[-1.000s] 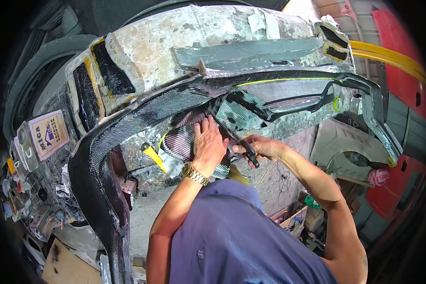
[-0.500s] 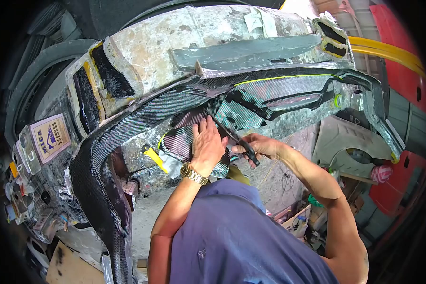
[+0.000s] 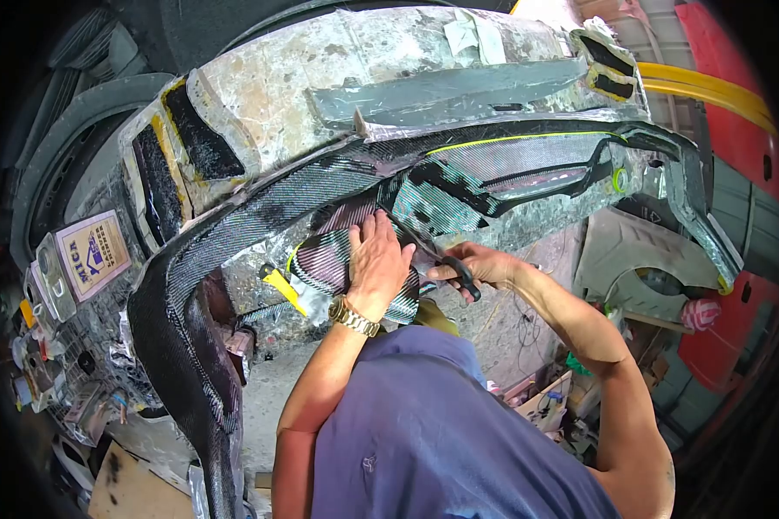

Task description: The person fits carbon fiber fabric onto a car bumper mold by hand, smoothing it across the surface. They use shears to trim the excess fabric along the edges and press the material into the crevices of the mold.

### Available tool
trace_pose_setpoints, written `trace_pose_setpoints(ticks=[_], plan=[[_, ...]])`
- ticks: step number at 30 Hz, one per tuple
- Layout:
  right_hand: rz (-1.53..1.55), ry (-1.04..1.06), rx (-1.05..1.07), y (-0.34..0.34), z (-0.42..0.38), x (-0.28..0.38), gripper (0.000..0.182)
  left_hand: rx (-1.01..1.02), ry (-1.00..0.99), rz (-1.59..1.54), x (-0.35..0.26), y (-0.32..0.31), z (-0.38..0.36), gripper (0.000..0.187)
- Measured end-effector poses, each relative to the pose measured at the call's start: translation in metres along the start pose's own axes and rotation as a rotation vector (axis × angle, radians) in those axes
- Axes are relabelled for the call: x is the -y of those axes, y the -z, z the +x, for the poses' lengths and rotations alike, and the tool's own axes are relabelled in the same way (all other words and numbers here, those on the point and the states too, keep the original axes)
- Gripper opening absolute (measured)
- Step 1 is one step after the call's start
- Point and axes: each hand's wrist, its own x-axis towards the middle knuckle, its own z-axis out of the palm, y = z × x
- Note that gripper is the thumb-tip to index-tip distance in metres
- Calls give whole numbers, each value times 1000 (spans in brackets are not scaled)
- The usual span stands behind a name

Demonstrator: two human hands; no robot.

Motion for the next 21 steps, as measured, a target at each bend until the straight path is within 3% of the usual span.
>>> trace_pose_setpoints(ticks=[2, 5, 21], plan=[[1, 4, 40, 6, 3, -5, 58, -8, -1, 4, 0, 0, 0, 66], [19, -24, 54, 2, -2, -2, 50, -16, 3, 14, -1, 1, -1, 66], [37, 11, 38, 4, 9, 6, 56, 10, -19, 27, -3, 9, -3, 64]])
